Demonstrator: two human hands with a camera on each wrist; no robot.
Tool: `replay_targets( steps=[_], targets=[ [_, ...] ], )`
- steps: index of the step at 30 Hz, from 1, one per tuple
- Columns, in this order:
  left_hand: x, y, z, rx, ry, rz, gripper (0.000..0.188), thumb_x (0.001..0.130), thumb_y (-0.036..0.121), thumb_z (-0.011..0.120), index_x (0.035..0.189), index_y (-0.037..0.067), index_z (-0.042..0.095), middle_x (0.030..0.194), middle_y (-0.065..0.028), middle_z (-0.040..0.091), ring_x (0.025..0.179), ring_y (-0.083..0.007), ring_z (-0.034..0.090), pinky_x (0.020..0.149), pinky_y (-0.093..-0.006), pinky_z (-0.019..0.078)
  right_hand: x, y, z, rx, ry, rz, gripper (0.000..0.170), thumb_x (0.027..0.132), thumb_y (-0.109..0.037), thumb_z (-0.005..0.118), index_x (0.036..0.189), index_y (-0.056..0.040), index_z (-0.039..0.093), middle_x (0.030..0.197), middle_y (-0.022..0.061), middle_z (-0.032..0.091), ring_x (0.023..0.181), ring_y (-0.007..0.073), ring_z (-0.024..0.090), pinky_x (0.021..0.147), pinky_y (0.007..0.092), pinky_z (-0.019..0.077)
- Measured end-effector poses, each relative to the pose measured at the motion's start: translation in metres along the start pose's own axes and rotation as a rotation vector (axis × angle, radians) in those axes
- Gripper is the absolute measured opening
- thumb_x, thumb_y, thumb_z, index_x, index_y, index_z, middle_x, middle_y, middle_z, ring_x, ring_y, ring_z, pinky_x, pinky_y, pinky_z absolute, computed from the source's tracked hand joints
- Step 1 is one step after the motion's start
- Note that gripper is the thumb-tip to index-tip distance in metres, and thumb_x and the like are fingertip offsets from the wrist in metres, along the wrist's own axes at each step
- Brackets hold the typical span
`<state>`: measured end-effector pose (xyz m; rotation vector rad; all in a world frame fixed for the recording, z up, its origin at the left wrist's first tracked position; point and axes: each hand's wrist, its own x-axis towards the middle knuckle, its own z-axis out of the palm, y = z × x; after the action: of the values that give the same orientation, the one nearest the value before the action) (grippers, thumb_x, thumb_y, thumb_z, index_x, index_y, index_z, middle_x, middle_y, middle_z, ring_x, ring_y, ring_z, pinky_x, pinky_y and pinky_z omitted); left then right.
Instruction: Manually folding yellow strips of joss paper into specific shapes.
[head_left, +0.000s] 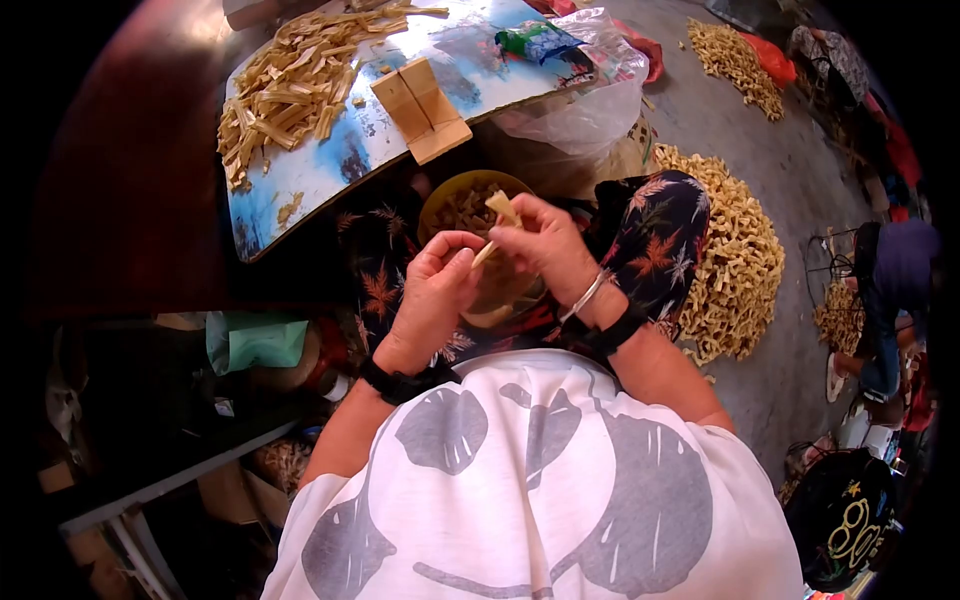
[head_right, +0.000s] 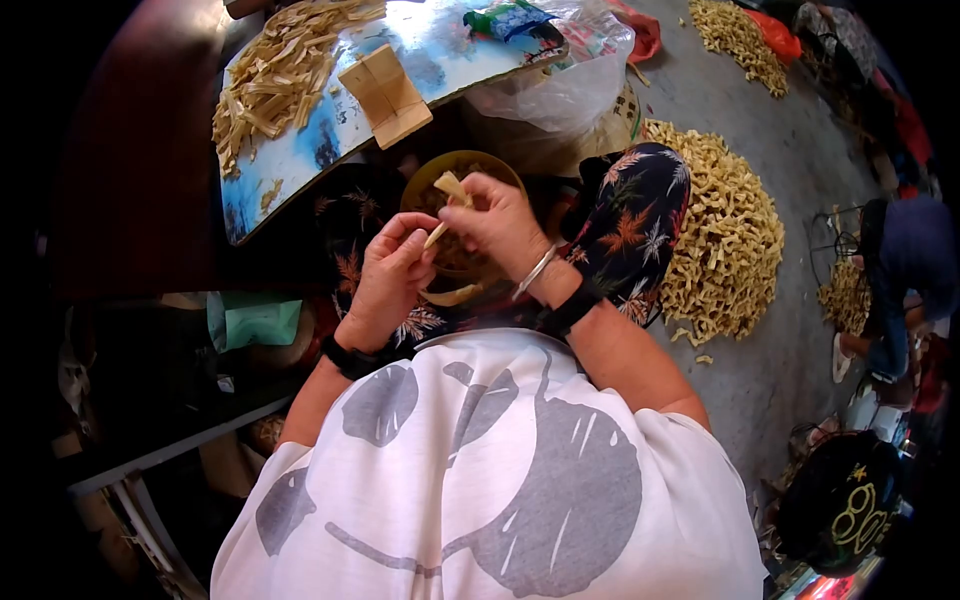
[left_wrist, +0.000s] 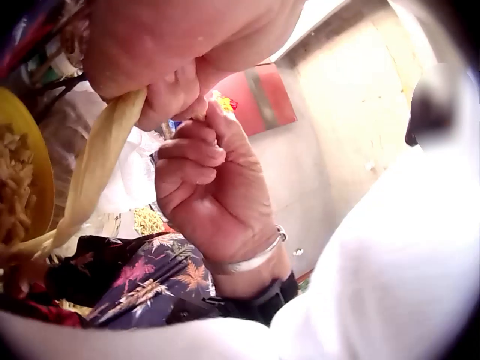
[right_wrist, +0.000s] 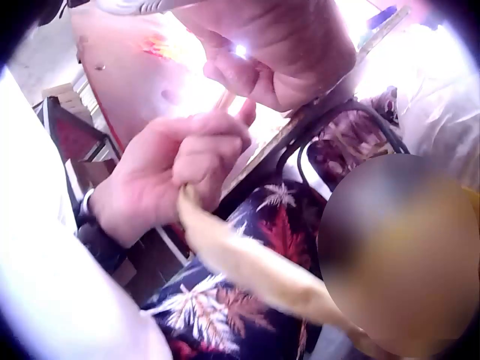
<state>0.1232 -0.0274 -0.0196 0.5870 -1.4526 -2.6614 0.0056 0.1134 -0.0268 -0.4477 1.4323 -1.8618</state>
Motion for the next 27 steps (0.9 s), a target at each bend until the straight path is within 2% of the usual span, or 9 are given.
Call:
replay_targets(
  steps=[4, 12, 15, 18, 19, 20, 22, 24, 27],
  targets=[
    [-0.004, 0.0, -0.002, -0.06, -0.049, -0.062, 0.02, 0.1, 0.017, 0.058, 0.114, 0.004, 0.061, 0.069, 0.0048, 0.047, 0.053, -0.0015, 0.032, 0.046, -0.0177, 0.0254, 0.005, -0.006, -0.008, -0.125, 0.064, 0.026, 0.012, 0.088, -0.013, 0.071, 0.094, -0.0096, 0.062, 0.071, -0.0062, 0.057, 0.057, 0.0009, 0.048, 0.049, 0.017, 0.0367],
    [0.0, -0.004, 0.003, 0.344, 0.0, 0.074, 0.017, 0.099, 0.018, 0.058, 0.099, 0.003, 0.067, 0.069, 0.0085, 0.049, 0.054, 0.0001, 0.035, 0.048, -0.0167, 0.0266, 0.002, 0.003, -0.001, -0.255, 0.025, -0.031, 0.018, 0.087, -0.02, 0.072, 0.091, -0.0048, 0.063, 0.071, -0.0013, 0.062, 0.058, 0.0039, 0.052, 0.052, 0.022, 0.0415],
    [-0.006, 0.009, 0.009, 0.402, 0.024, 0.075, 0.017, 0.099, 0.019, 0.059, 0.096, 0.004, 0.067, 0.069, 0.009, 0.049, 0.055, 0.0004, 0.035, 0.049, -0.0165, 0.0265, 0.007, 0.005, 0.0, -0.417, 0.078, -0.214, 0.016, 0.087, -0.018, 0.07, 0.089, -0.0043, 0.063, 0.072, -0.0017, 0.061, 0.064, 0.0038, 0.053, 0.057, 0.0223, 0.043],
    [-0.001, 0.018, 0.003, 0.445, 0.011, 0.13, 0.018, 0.099, 0.02, 0.06, 0.095, 0.004, 0.067, 0.068, 0.0093, 0.049, 0.056, 0.0003, 0.036, 0.049, -0.0167, 0.0269, 0.009, -0.013, 0.004, -0.242, 0.04, -0.051, 0.013, 0.087, -0.016, 0.069, 0.089, -0.0041, 0.063, 0.073, -0.0021, 0.059, 0.068, 0.0034, 0.052, 0.061, 0.0224, 0.0435],
    [0.004, 0.024, 0.001, 0.484, 0.01, 0.161, 0.018, 0.099, 0.02, 0.06, 0.094, 0.004, 0.068, 0.068, 0.0094, 0.049, 0.056, 0.0003, 0.037, 0.049, -0.0169, 0.0275, 0.015, -0.017, 0.007, -0.173, -0.001, -0.063, 0.012, 0.094, -0.019, 0.066, 0.088, -0.0101, 0.06, 0.067, -0.0084, 0.049, 0.055, 0.0007, 0.042, 0.049, 0.0185, 0.0317],
    [0.009, 0.029, -0.001, 0.521, 0.008, 0.187, 0.018, 0.099, 0.02, 0.06, 0.094, 0.004, 0.068, 0.068, 0.0094, 0.049, 0.056, 0.0002, 0.037, 0.049, -0.017, 0.0281, 0.022, -0.023, 0.009, -0.173, -0.019, -0.073, 0.014, 0.094, -0.02, 0.066, 0.09, -0.008, 0.061, 0.068, -0.0071, 0.051, 0.057, 0.0016, 0.044, 0.051, 0.0194, 0.035],
    [0.023, 0.052, -0.001, 0.772, 0.076, 0.365, 0.017, 0.097, 0.017, 0.062, 0.092, 0.002, 0.069, 0.072, 0.0063, 0.055, 0.06, -0.0017, 0.047, 0.052, -0.0188, 0.0377, 0.042, -0.039, 0.011, -0.174, -0.046, -0.095, 0.018, 0.094, -0.022, 0.066, 0.094, -0.0039, 0.063, 0.07, -0.0043, 0.057, 0.06, 0.0033, 0.049, 0.055, 0.0213, 0.0416],
    [0.048, 0.066, -0.013, 0.988, 0.168, 0.743, 0.011, 0.093, 0.01, 0.065, 0.093, -0.001, 0.066, 0.07, -0.0016, 0.059, 0.059, -0.0086, 0.052, 0.055, -0.024, 0.0442, 0.067, -0.052, 0.019, -0.257, -0.016, -0.235, 0.023, 0.097, -0.025, 0.063, 0.098, -0.003, 0.062, 0.068, -0.003, 0.058, 0.058, 0.0041, 0.052, 0.054, 0.022, 0.0432],
    [0.072, 0.092, -0.02, 1.207, 0.249, 1.012, 0.008, 0.088, 0.005, 0.066, 0.093, -0.001, 0.065, 0.072, -0.0167, 0.061, 0.059, -0.0274, 0.058, 0.057, -0.0318, 0.047, 0.095, -0.065, 0.025, -0.392, 0.059, -0.342, 0.021, 0.097, -0.023, 0.062, 0.099, -0.0018, 0.062, 0.07, 0.0044, 0.063, 0.059, 0.0109, 0.06, 0.056, 0.0273, 0.048]
  ],
)
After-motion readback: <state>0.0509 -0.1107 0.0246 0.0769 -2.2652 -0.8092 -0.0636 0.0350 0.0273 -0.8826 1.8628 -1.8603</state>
